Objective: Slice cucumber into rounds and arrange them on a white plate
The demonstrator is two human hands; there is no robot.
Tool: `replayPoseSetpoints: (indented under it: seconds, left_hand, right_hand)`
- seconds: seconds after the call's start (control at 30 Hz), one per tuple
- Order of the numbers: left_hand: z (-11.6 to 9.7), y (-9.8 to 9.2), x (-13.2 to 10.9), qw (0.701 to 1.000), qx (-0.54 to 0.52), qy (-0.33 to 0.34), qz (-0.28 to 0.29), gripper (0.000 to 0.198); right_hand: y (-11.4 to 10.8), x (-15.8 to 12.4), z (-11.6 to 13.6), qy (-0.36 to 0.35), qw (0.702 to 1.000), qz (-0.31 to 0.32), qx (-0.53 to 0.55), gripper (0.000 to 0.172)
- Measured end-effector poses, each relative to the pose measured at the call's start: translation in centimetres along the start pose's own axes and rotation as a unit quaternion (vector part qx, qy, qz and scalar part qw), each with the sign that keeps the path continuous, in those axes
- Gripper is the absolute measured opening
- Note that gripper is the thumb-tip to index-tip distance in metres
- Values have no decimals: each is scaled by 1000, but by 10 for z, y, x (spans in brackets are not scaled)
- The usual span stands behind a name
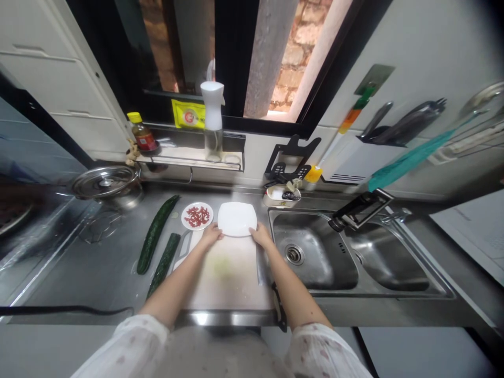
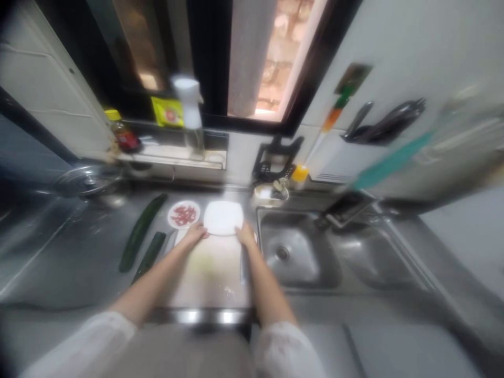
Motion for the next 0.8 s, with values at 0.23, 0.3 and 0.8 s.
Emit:
replayPoseSetpoints:
  seconds: [0.23,0.3,0.8]
  left_hand:
    - [-6,-1,4,999,36,9,-9,20]
    - [-9,-1,5,999,51,15,-10,20]
    - [-15,-1,17,977,207,35,-24,30]
  right_hand:
    - [4,9,3,-10,1000,1,-21,50]
    - [5,10,3,-9,1000,0,-28,51]
    - [8,14,1,45,993,24,-106,51]
Point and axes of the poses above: each hand's wrist, its own x-axis towards the middle knuckle, its own y-axis out of the palm, z = x × y, the point moved 10 cm from there along x, towards the middle knuckle, and after that the axes turned 6 degrees about -x, right-handed, at the moved point
